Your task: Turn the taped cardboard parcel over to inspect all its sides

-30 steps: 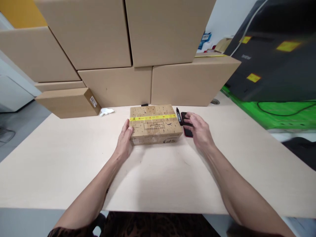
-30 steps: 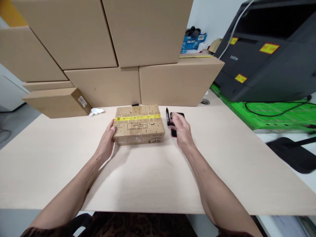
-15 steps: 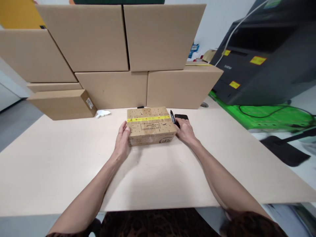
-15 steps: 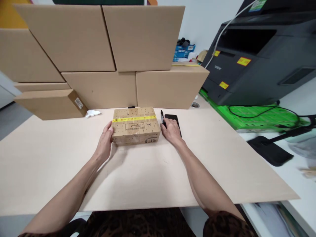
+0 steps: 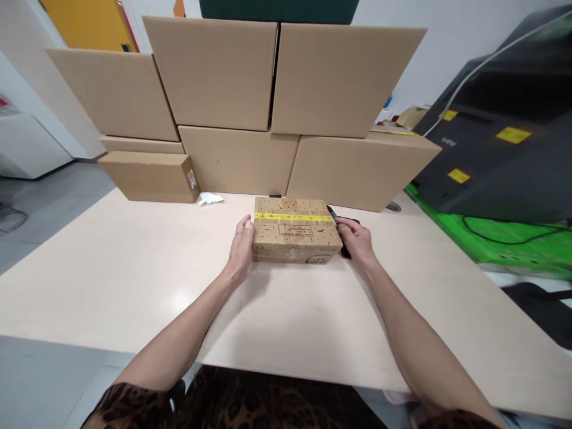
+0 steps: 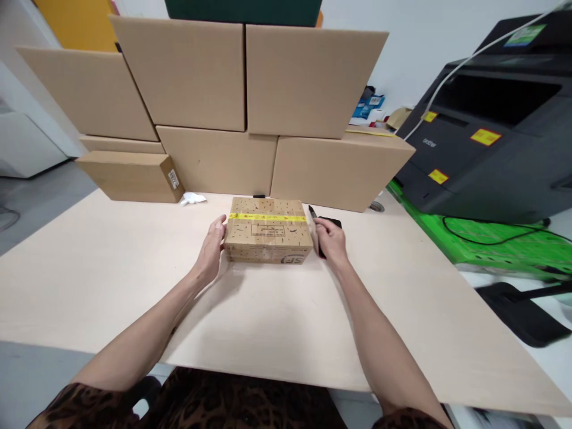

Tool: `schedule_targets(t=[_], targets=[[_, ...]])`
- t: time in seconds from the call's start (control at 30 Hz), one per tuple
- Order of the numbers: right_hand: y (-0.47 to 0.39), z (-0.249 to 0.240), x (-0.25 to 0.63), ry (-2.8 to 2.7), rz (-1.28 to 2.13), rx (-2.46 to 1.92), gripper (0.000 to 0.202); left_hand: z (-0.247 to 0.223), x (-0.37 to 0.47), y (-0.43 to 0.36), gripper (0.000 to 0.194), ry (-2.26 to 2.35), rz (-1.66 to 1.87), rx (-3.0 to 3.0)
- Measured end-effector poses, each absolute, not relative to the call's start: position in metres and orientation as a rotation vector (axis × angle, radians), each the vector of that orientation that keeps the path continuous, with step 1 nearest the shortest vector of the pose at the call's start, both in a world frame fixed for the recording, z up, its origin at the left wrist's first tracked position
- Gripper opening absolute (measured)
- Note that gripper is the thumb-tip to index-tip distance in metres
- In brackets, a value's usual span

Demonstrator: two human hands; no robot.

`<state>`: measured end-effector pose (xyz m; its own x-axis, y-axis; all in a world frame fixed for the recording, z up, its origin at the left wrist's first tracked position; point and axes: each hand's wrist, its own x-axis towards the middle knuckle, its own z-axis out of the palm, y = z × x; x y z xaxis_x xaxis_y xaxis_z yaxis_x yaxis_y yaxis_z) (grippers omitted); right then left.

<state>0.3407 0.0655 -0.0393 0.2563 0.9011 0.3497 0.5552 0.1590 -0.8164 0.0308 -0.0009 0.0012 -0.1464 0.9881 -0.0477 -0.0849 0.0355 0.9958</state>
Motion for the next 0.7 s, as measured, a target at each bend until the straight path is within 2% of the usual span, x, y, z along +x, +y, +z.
schedule_targets(t=[0.17,0.43,0.7], targets=[[0.061,-0.019,0.351,-1.062,0.495,-1.277,0.049,0.0,0.03,-0.002,0.068,1.244,1.323,1.11],[0.047,0.016,0.338,-0.745,0.448,-0.962,0.054,-0.004,0.033,0.002,0.069,1.206,1.36,1.033],[0.036,0.035,0.334,-0.517,0.777,-0.76,0.04,0.003,0.034,-0.003,0.074,1.082,1.328,1.064]])
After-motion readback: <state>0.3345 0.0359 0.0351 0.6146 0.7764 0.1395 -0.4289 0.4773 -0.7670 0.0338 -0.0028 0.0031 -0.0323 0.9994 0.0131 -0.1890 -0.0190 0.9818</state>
